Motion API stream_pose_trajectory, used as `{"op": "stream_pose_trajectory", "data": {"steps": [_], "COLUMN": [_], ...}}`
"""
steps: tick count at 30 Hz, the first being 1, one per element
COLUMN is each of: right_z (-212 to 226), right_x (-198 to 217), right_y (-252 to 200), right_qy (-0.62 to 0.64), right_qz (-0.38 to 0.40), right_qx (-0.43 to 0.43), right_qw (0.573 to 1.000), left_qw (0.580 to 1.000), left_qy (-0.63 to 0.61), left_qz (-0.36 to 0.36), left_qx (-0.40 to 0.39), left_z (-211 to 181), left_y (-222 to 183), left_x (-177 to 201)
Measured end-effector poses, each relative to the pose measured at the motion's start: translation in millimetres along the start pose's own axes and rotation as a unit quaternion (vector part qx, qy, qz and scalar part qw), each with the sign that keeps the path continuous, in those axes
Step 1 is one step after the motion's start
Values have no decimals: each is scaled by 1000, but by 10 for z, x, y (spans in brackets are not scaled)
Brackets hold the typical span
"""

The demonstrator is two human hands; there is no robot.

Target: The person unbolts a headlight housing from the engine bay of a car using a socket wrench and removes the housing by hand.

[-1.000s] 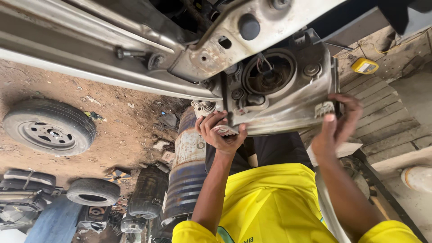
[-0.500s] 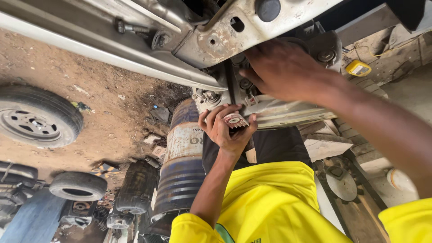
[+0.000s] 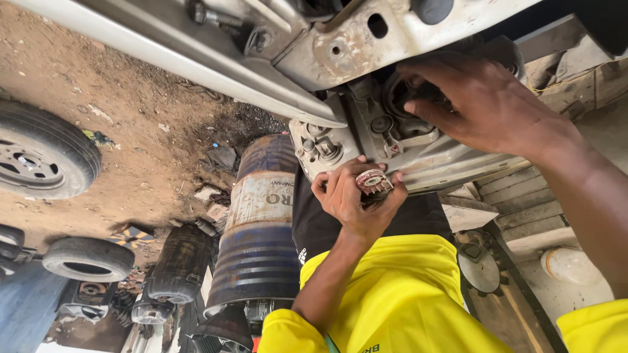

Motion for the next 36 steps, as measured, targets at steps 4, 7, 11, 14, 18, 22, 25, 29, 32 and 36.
{"op": "stream_pose_trajectory", "data": {"steps": [4, 7, 11, 14, 18, 22, 25, 29, 32, 36], "right_z": [21, 112, 87, 148, -110, -296, -417, -646, -833, -1057], "right_x": [25, 65, -78, -164, -358, -616, -849, -1173, -1427, -1670], "right_y": [84, 213, 446, 615, 632, 822, 795, 722, 797, 862], "right_qy": [-57, -154, -127, -123, -147, -124, -110, 13, -54, -23], "right_qz": [14, -54, 270, 153, 253, 32, 58, 107, 47, 24], "right_qx": [-5, 73, -109, 9, -86, -16, -78, -205, -139, -114], "right_qw": [998, 984, 948, 981, 953, 992, 989, 973, 988, 993], "left_qw": [1000, 1000, 1000, 999, 999, 998, 998, 998, 999, 999], "left_qy": [-11, -16, -15, -26, -43, -58, -60, -56, -47, -52], "left_qz": [12, 18, 27, 26, 23, 23, 19, 17, 11, 12], "left_qx": [-1, -8, -1, 18, 6, 1, 0, -3, -2, -3], "left_z": [-60, -26, -3, 2, 141, 260, 301, 327, 324, 351], "left_y": [49, 114, 94, 64, 52, 93, 61, 46, 54, 29], "left_x": [21, 49, 63, 26, 22, 22, 7, -1, -5, -28]}}
Point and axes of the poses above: each hand's wrist, its own y-axis towards the middle knuckle, its own x-axis out of the back of the hand, z = x × y, the point moved 2 cm from there along y, towards the middle knuckle, and after that the axes turned 7 degrees about x, right-handed, at the moved point
